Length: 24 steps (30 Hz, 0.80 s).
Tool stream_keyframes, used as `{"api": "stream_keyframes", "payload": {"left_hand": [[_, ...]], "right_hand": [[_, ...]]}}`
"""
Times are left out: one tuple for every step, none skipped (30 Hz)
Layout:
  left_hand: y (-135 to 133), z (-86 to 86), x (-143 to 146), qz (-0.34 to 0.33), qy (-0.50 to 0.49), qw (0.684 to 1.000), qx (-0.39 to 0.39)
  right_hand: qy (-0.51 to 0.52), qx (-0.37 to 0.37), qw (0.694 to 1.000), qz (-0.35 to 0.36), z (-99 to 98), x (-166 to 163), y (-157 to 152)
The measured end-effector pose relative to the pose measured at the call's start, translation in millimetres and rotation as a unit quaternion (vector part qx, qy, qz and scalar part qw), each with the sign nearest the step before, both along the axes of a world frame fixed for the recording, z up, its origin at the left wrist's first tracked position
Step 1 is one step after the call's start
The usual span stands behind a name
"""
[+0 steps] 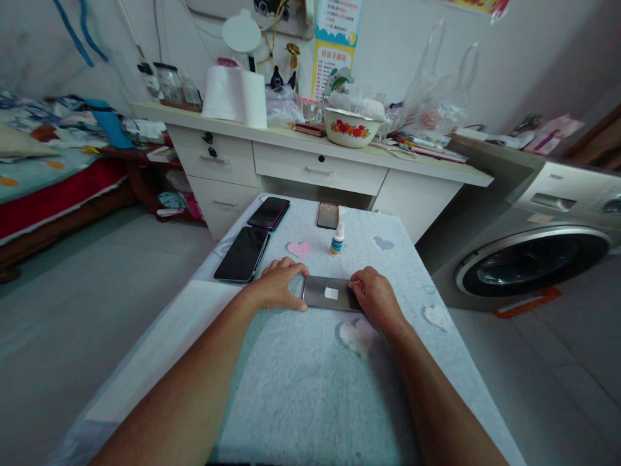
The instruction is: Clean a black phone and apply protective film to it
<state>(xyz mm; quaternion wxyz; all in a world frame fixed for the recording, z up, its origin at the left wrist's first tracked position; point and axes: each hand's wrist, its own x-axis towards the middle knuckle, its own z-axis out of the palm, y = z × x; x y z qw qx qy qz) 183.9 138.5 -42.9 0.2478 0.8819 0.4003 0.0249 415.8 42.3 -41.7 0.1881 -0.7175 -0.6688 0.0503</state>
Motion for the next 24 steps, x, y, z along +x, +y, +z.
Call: {"api": "stream_keyframes", "payload": {"left_hand": [[-0.3, 0.1, -0.1, 0.000, 0.000, 1.000, -0.001], [-0.5, 0.1, -0.2, 0.001, 0.000, 1.000, 0.000], [-0.6, -0.1, -0.3, 0.001, 0.002, 1.000, 0.000], [-0.6, -0.4, -0.4, 0.002, 0.005, 1.000, 0.001], [-0.5, -0.9, -0.5, 0.002, 0.008, 1.000, 0.001], [-0.3, -1.4, -0.6, 0.002, 0.010, 1.000, 0.002], [0.0, -1.9, -0.7, 0.001, 0.010, 1.000, 0.004], [0.3, -2.4, -0.7, -0.001, 0.009, 1.000, 0.005], [0.5, -2.8, -0.8, -0.003, 0.007, 1.000, 0.005], [0.7, -3.1, -0.8, -0.005, 0.005, 1.000, 0.006], [0.8, -3.2, -0.8, -0.007, 0.003, 1.000, 0.006], [0.8, -3.1, -0.8, -0.007, 0.002, 1.000, 0.006], [0.7, -3.0, -0.7, -0.006, 0.001, 1.000, 0.005], [0.6, -2.9, -0.7, -0.005, 0.001, 1.000, 0.005], [0.5, -2.9, -0.7, -0.005, 0.000, 1.000, 0.005], [0.5, -2.8, -0.6, -0.004, -0.001, 1.000, 0.005], [0.5, -2.8, -0.7, -0.005, -0.001, 1.000, 0.006], [0.6, -2.8, -0.8, -0.005, -0.002, 1.000, 0.007], [0.7, -2.8, -0.8, -0.005, -0.002, 1.000, 0.007], [0.9, -2.8, -0.9, -0.004, -0.001, 1.000, 0.006], [1.0, -2.8, -1.0, -0.003, -0.001, 1.000, 0.003], [1.0, -2.7, -1.1, -0.003, 0.000, 1.000, 0.001], [1.0, -2.6, -1.2, -0.002, 0.000, 1.000, 0.000], [0.9, -2.5, -1.2, -0.002, -0.001, 1.000, 0.001]], "right_hand": [[0.000, 0.001, 1.000, 0.002, 0.5, -1.3, -0.2], [0.001, 0.001, 1.000, 0.002, 0.8, -2.1, -0.3], [0.002, 0.001, 1.000, 0.001, 1.0, -2.2, -0.3], [0.005, 0.000, 1.000, 0.000, 1.0, -1.7, -0.2], [0.006, -0.001, 1.000, -0.002, 0.8, -0.5, 0.0], [0.008, -0.001, 1.000, -0.006, 0.3, 1.4, 0.2], [0.008, -0.002, 1.000, -0.010, -0.4, 3.8, 0.5], [0.007, -0.003, 1.000, -0.015, -1.1, 6.7, 0.8], [0.004, -0.004, 1.000, -0.022, -1.7, 9.9, 1.0], [0.001, -0.004, 1.000, -0.029, -2.2, 13.1, 1.2], [-0.001, -0.006, 0.999, -0.036, -2.4, 16.3, 1.1], [-0.003, -0.006, 0.999, -0.042, -2.3, 19.1, 0.9], [-0.005, -0.006, 0.999, -0.048, -1.9, 21.5, 0.5], [-0.005, -0.007, 0.999, -0.052, -1.3, 23.4, 0.1], [-0.005, -0.008, 0.998, -0.055, -0.5, 24.7, -0.5], [-0.005, -0.010, 0.998, -0.058, 0.4, 25.6, -1.0], [-0.005, -0.013, 0.998, -0.060, 1.2, 26.2, -1.6], [-0.005, -0.016, 0.998, -0.062, 2.0, 26.5, -2.0], [-0.007, -0.020, 0.998, -0.064, 2.8, 26.7, -2.4], [-0.009, -0.024, 0.998, -0.064, 3.4, 26.8, -2.7], [-0.012, -0.028, 0.998, -0.063, 4.0, 27.0, -3.0], [-0.014, -0.032, 0.998, -0.059, 4.6, 27.2, -3.3], [-0.016, -0.035, 0.998, -0.054, 5.3, 27.5, -3.7], [-0.017, -0.038, 0.998, -0.046, 6.0, 27.8, -4.2]]}}
